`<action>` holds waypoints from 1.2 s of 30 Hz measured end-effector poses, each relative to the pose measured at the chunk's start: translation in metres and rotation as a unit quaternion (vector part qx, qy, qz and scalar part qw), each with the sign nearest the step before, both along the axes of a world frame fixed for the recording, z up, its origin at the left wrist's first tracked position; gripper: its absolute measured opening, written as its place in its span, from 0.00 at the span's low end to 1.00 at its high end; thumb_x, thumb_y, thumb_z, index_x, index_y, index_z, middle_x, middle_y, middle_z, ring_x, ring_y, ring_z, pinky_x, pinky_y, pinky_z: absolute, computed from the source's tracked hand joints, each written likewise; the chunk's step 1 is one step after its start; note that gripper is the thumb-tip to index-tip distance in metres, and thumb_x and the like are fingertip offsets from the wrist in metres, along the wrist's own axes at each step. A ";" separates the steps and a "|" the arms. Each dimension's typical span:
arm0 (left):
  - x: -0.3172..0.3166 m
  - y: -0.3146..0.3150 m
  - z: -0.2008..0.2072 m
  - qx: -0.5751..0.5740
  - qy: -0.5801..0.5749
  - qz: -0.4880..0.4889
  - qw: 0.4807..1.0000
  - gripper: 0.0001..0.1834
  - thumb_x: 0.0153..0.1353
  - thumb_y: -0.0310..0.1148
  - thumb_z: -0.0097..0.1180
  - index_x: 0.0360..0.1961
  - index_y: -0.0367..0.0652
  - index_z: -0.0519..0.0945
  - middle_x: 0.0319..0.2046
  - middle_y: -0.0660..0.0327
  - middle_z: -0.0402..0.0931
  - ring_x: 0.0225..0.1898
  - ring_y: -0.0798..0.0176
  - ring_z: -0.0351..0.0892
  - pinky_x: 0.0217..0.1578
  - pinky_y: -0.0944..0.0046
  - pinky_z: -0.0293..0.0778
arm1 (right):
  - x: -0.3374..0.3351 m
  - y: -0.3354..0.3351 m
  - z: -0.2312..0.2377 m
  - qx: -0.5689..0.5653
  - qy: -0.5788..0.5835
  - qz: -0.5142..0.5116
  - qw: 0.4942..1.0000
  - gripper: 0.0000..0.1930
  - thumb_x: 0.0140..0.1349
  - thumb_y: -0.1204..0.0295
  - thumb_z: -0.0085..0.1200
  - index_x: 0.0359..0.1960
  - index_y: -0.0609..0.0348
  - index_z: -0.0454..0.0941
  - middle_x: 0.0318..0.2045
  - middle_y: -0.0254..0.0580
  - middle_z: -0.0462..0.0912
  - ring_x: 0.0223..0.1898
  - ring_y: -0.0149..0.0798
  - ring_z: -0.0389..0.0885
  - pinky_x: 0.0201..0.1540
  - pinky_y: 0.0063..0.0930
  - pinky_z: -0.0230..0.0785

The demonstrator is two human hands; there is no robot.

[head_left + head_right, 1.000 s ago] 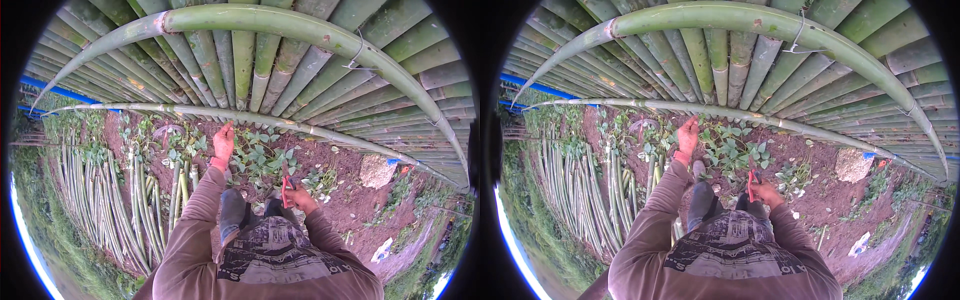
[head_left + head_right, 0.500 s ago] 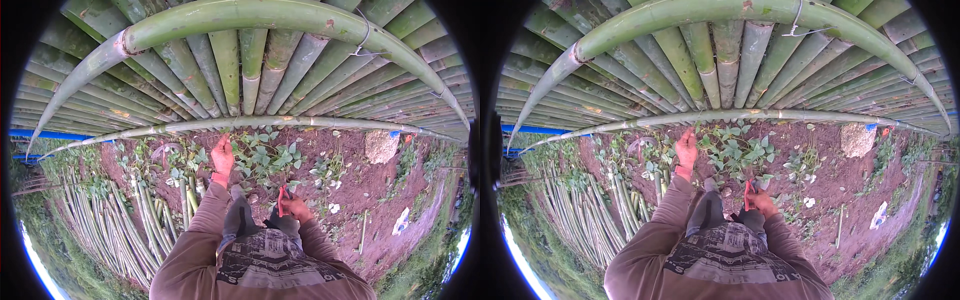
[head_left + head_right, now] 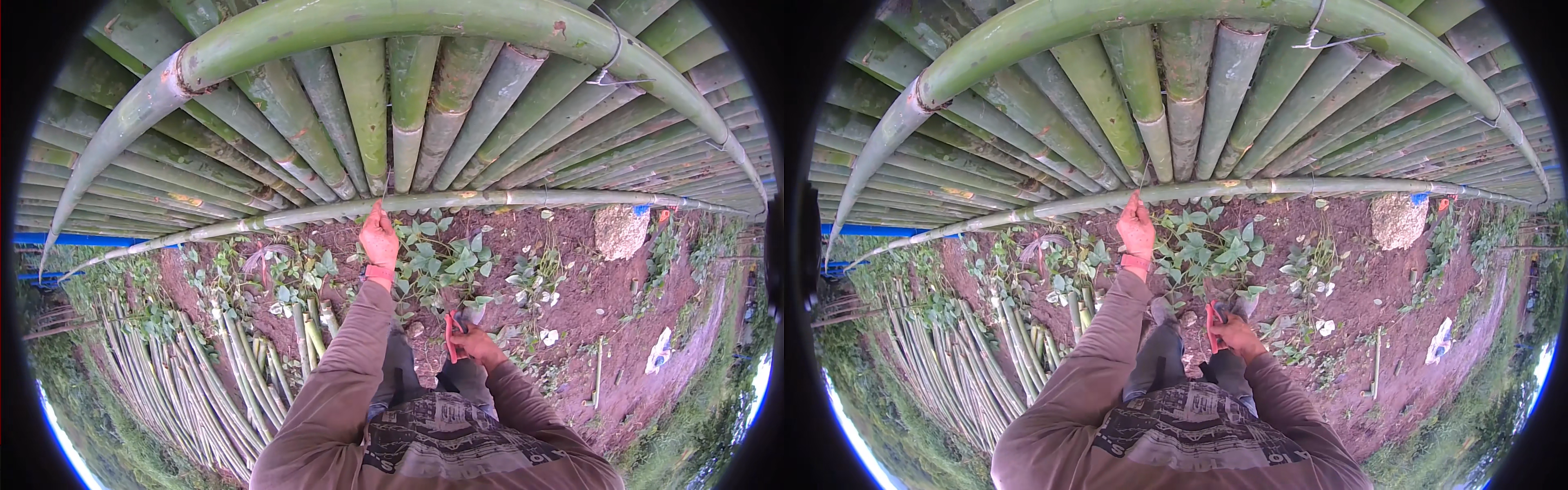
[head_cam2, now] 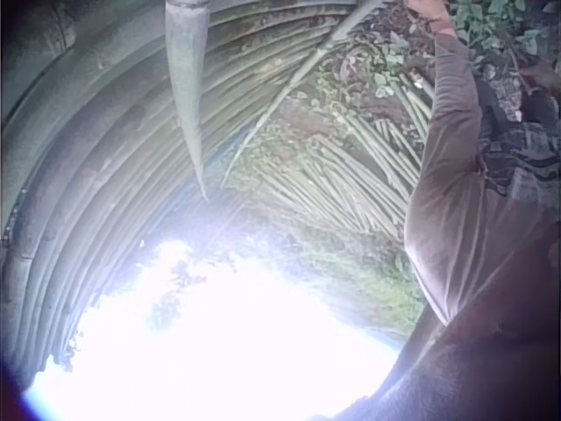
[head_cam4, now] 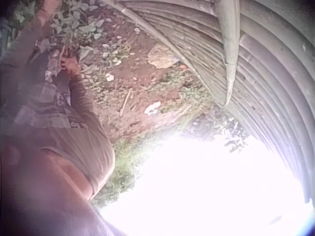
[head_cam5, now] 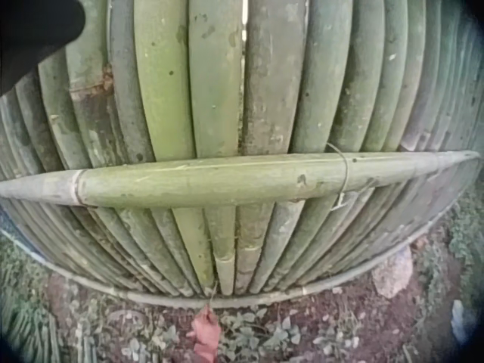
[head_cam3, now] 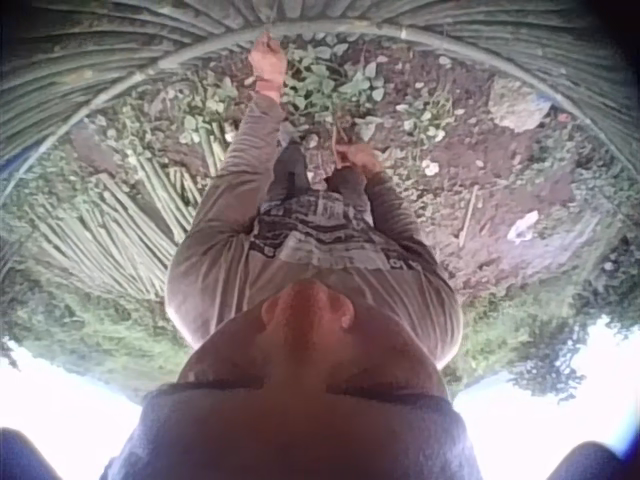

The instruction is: The person constructs a bamboo fence by securing vertical bamboo poles to a horizontal support rail using wire and pliers.

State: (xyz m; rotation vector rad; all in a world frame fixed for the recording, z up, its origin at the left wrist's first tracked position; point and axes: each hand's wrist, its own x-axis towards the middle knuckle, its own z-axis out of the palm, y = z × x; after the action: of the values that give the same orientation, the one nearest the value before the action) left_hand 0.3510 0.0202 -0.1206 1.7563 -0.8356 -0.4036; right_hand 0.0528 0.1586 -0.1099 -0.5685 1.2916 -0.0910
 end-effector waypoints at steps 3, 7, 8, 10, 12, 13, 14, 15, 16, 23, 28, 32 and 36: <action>0.001 -0.024 -0.015 -0.014 -0.013 0.031 0.999 0.19 0.63 0.24 0.48 0.53 0.40 0.81 0.36 0.45 0.83 0.36 0.52 0.85 0.39 0.58 0.78 | 0.010 -0.006 -0.003 -0.009 -0.048 0.010 0.999 0.17 0.59 0.71 0.61 0.50 0.57 0.74 0.39 0.39 0.81 0.37 0.38 0.83 0.33 0.40 0.81; 0.013 -0.043 -0.032 0.045 -0.083 0.006 0.996 0.18 0.60 0.27 0.51 0.51 0.44 0.82 0.30 0.46 0.83 0.31 0.46 0.84 0.35 0.54 0.80 | 0.020 -0.014 -0.017 0.007 -0.048 0.031 0.998 0.22 0.62 0.72 0.59 0.58 0.53 0.70 0.41 0.37 0.82 0.41 0.38 0.83 0.36 0.40 0.80; 0.017 -0.046 -0.033 0.059 -0.112 -0.017 0.992 0.17 0.60 0.28 0.51 0.50 0.45 0.83 0.31 0.46 0.83 0.31 0.44 0.84 0.35 0.53 0.80 | 0.024 -0.018 -0.019 0.011 -0.053 0.027 0.998 0.22 0.62 0.72 0.59 0.58 0.53 0.70 0.41 0.37 0.82 0.41 0.38 0.83 0.36 0.40 0.80; 0.024 -0.051 -0.031 0.077 -0.124 -0.038 0.989 0.16 0.60 0.29 0.52 0.48 0.45 0.84 0.31 0.45 0.82 0.32 0.43 0.84 0.36 0.51 0.80 | 0.032 -0.025 -0.025 -0.005 -0.076 0.054 0.996 0.23 0.62 0.73 0.58 0.59 0.53 0.70 0.41 0.38 0.82 0.40 0.38 0.83 0.34 0.39 0.80; 0.028 -0.057 -0.027 0.066 -0.149 -0.053 0.985 0.16 0.60 0.29 0.52 0.47 0.44 0.84 0.31 0.46 0.82 0.33 0.44 0.84 0.36 0.52 0.80 | 0.039 -0.026 -0.046 -0.003 -0.126 0.024 0.992 0.23 0.62 0.74 0.57 0.59 0.55 0.69 0.42 0.40 0.82 0.39 0.39 0.84 0.32 0.38 0.81; 0.031 -0.059 -0.025 0.056 -0.148 -0.057 0.986 0.16 0.60 0.29 0.52 0.47 0.42 0.84 0.32 0.45 0.83 0.34 0.44 0.85 0.37 0.53 0.80 | 0.048 -0.030 -0.052 -0.007 -0.124 0.021 0.992 0.23 0.62 0.75 0.57 0.59 0.55 0.69 0.42 0.41 0.82 0.40 0.39 0.84 0.33 0.39 0.81; 0.030 -0.060 -0.023 0.059 -0.155 -0.067 0.984 0.16 0.60 0.29 0.52 0.47 0.42 0.84 0.32 0.45 0.83 0.34 0.44 0.85 0.37 0.53 0.80 | 0.057 -0.036 -0.055 -0.010 -0.122 0.019 0.992 0.23 0.62 0.75 0.57 0.60 0.56 0.69 0.42 0.42 0.82 0.40 0.39 0.85 0.33 0.39 0.82; 0.029 -0.060 -0.021 0.038 -0.152 -0.082 0.984 0.16 0.60 0.29 0.52 0.48 0.42 0.84 0.33 0.45 0.83 0.35 0.45 0.85 0.38 0.53 0.80 | 0.064 -0.041 -0.056 -0.019 -0.115 0.034 0.993 0.24 0.62 0.75 0.56 0.60 0.57 0.69 0.42 0.42 0.82 0.41 0.40 0.85 0.33 0.39 0.82; 0.030 -0.060 -0.021 0.016 -0.148 -0.095 0.984 0.16 0.60 0.29 0.52 0.48 0.41 0.83 0.34 0.44 0.83 0.35 0.45 0.85 0.38 0.53 0.80 | 0.070 -0.043 -0.059 -0.017 -0.121 0.027 0.992 0.24 0.62 0.75 0.56 0.60 0.57 0.69 0.42 0.42 0.82 0.41 0.40 0.85 0.33 0.39 0.82; 0.022 -0.062 -0.044 0.058 -0.155 -0.059 0.985 0.16 0.61 0.27 0.49 0.47 0.40 0.84 0.33 0.43 0.82 0.35 0.43 0.85 0.39 0.51 0.79 | 0.092 -0.033 -0.078 0.014 -0.174 -0.032 0.984 0.25 0.61 0.76 0.58 0.61 0.55 0.69 0.44 0.45 0.82 0.43 0.43 0.85 0.32 0.42 0.82; 0.021 -0.068 -0.049 0.072 -0.077 -0.050 0.993 0.15 0.61 0.27 0.50 0.46 0.37 0.83 0.28 0.48 0.84 0.26 0.57 0.85 0.30 0.59 0.79 | 0.097 -0.028 -0.101 -0.001 -0.142 -0.049 0.989 0.22 0.61 0.76 0.58 0.57 0.58 0.71 0.41 0.41 0.81 0.39 0.41 0.85 0.35 0.39 0.81; 0.006 -0.067 -0.043 0.004 0.257 -0.032 0.966 0.10 0.66 0.25 0.48 0.45 0.37 0.78 0.24 0.56 0.81 0.18 0.69 0.72 0.18 0.69 0.66 | 0.113 -0.042 -0.117 -0.008 -0.159 -0.089 0.983 0.21 0.60 0.77 0.58 0.56 0.58 0.71 0.40 0.40 0.80 0.39 0.40 0.84 0.39 0.38 0.80; 0.003 -0.051 -0.056 -0.056 0.305 0.016 0.951 0.05 0.66 0.25 0.50 0.41 0.35 0.74 0.24 0.56 0.79 0.14 0.70 0.68 0.13 0.69 0.62 | 0.126 -0.047 -0.129 0.003 -0.188 -0.116 0.975 0.20 0.56 0.78 0.60 0.52 0.59 0.72 0.40 0.40 0.79 0.39 0.40 0.84 0.40 0.37 0.79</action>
State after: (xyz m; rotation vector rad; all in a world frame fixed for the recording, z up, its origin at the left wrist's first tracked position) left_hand 0.3542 -0.0306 -0.1766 1.4141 -0.3752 -0.8101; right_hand 0.1790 0.1113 -0.2385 -0.3697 0.9816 -0.3712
